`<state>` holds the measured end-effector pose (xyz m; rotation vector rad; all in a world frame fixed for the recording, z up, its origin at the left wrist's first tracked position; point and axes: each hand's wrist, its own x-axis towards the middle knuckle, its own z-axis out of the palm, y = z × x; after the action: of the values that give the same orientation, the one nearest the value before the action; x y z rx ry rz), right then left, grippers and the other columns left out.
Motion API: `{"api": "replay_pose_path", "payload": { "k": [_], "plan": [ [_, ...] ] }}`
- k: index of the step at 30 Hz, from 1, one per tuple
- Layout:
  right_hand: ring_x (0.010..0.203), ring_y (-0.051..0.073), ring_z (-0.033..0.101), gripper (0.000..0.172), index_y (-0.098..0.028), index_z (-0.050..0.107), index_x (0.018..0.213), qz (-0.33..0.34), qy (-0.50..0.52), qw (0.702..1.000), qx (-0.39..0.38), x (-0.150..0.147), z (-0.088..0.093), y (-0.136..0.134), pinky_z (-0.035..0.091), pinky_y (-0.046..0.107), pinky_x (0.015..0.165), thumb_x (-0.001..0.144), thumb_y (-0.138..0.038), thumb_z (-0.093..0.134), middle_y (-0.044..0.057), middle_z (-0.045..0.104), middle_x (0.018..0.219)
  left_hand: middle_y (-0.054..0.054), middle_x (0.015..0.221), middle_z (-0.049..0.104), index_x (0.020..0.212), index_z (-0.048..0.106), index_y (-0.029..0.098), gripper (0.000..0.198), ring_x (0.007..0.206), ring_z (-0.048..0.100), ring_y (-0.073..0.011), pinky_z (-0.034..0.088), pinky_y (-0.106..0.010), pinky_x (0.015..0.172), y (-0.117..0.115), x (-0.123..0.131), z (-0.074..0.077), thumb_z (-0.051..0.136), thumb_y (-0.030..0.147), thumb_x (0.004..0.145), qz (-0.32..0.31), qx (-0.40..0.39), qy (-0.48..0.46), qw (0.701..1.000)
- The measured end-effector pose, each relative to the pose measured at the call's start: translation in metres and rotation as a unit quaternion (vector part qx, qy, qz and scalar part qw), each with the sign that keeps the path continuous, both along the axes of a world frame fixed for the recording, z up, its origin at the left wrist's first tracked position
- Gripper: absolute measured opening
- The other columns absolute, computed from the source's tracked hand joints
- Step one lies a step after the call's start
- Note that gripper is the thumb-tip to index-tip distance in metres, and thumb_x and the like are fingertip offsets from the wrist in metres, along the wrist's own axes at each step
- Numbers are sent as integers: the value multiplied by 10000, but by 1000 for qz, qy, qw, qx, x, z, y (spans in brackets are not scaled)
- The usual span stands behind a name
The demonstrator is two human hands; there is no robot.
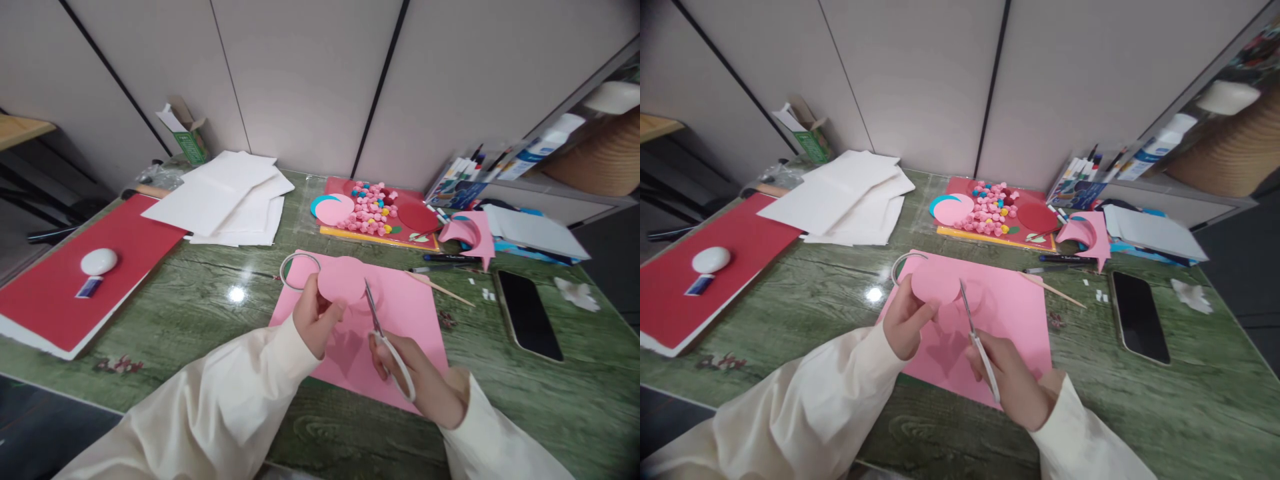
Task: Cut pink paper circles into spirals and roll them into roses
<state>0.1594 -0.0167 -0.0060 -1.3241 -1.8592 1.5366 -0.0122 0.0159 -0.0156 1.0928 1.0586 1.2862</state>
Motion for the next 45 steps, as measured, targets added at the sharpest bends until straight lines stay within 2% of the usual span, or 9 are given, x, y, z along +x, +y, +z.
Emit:
{"api": "replay_pose_path", "payload": {
  "k": [6,12,19,26,45],
  "plan": [
    [571,115,402,394,-183,401,623,2,-14,1000,-8,0,-1,-1,328,250,570,864,-477,299,-23,415,583,35,677,459,910,394,182,196,537,450,-72,410,-214,509,-3,0,0,506,228,756,-10,-20,17,1000],
    [578,120,398,383,-180,422,681,0,-17,999,30,2,-6,0,316,255,570,846,-509,316,-17,430,612,36,639,469,932,408,178,215,537,462,-85,421,-218,506,-6,-1,-4,508,235,750,-23,-36,40,998],
    [583,122,388,381,-186,397,667,-1,-16,1000,6,0,-4,-1,306,258,581,863,-491,281,-21,407,611,36,625,476,998,397,174,283,528,467,-86,418,-211,491,-6,-2,-4,513,246,750,-23,-39,49,998],
    [575,110,379,353,-185,393,657,2,-3,1000,-11,0,-6,-1,298,246,578,881,-438,293,-34,396,596,41,645,454,883,406,180,173,526,451,-76,411,-200,465,-4,0,1,502,201,741,-24,-33,27,999],
    [569,106,407,342,-179,426,648,-1,-28,1000,-1,2,-3,-2,320,238,573,881,-407,324,-29,434,595,54,606,429,831,423,172,88,505,420,-58,351,-184,473,0,0,1,467,174,755,0,-2,-13,1000]
  ]
}}
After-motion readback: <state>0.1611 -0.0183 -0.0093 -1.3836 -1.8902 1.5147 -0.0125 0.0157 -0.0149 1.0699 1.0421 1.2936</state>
